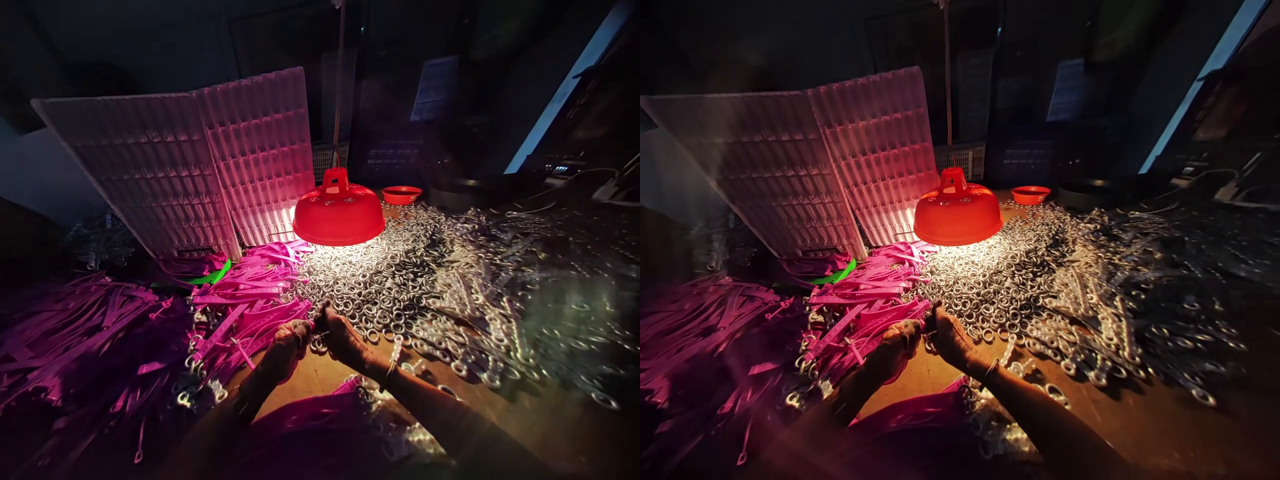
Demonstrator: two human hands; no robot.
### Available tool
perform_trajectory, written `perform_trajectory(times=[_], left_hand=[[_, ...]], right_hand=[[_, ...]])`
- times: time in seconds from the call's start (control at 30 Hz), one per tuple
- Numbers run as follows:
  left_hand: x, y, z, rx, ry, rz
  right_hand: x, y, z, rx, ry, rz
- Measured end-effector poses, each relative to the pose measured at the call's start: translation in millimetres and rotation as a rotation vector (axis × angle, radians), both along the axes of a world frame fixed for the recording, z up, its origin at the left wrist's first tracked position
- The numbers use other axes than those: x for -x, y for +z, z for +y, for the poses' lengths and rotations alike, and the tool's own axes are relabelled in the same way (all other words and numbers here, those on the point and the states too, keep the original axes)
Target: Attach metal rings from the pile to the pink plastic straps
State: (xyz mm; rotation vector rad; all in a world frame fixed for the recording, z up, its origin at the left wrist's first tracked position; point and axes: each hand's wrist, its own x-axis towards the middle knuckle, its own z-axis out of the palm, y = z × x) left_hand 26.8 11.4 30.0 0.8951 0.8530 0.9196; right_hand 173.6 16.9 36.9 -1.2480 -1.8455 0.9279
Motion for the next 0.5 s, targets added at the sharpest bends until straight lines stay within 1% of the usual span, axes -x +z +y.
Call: perform_trajectory(times=[0.1, 0.27, 0.33, 0.4, 0.43, 0.5], left_hand=[[1.6, -1.0, 1.8, 0.005, -0.006, 0.023], [2.6, -2.2, 7.1, 0.082, -0.005, 0.027], [3.9, -0.8, 6.2, 0.064, -0.014, 0.041], [5.9, 0.9, 3.1, 0.004, -0.025, 0.075], [6.9, 1.3, 1.1, -0.027, -0.03, 0.097], [8.5, 0.8, -2.9, -0.034, -0.029, 0.139]], right_hand=[[0.0, 3.0, 1.7, -0.017, -0.009, -0.115], [3.1, 0.1, 4.0, -0.144, -0.045, -0.469], [4.1, -2.6, 4.7, -0.149, -0.051, -0.516], [4.1, -4.1, 5.9, -0.096, -0.035, -0.495], [3.8, -4.1, 6.7, -0.038, -0.017, -0.462], [2.6, -2.6, 8.8, 0.127, 0.059, -0.35]])
